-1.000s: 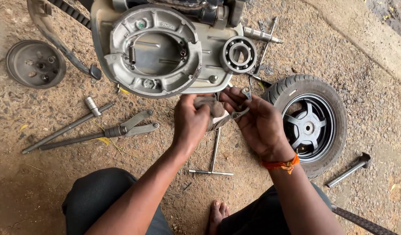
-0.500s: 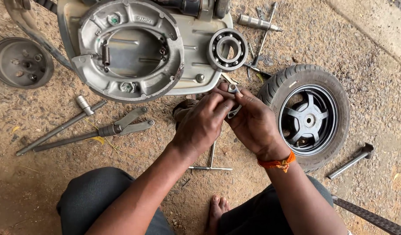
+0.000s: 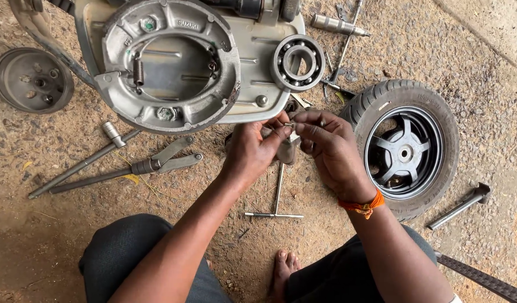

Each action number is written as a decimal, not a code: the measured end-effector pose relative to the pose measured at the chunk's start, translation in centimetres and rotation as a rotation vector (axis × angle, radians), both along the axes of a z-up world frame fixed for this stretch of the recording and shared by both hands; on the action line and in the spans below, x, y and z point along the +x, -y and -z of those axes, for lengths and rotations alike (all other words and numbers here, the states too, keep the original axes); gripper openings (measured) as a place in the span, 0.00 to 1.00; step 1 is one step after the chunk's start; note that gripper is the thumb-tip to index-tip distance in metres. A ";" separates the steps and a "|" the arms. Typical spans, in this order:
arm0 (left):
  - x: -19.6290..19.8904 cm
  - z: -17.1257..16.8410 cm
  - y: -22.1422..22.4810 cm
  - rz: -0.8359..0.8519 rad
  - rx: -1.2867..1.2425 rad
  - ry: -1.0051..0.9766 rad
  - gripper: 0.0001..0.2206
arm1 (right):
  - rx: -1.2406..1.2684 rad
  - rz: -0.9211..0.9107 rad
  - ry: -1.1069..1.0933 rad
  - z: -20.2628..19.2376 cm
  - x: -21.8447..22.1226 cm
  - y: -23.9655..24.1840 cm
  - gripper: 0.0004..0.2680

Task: Cleaning and assembling motorcycle clutch and brake components.

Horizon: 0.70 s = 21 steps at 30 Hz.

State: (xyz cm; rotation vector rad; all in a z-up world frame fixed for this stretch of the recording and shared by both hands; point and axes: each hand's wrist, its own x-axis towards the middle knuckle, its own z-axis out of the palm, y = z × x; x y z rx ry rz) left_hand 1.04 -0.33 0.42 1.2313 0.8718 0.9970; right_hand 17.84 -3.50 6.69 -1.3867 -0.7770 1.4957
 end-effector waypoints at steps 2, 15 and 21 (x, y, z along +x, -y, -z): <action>0.0 0.0 0.1 -0.002 -0.001 0.012 0.03 | -0.021 -0.023 -0.025 0.1 -0.3 -0.2 0.07; -0.6 3.1 -0.4 -0.058 -0.194 0.034 0.18 | 0.116 -0.102 0.288 -1.2 -1.9 -0.6 0.06; -0.8 1.1 0.0 -0.032 -0.120 -0.065 0.11 | 0.266 -0.125 0.717 -0.8 -2.9 -0.3 0.10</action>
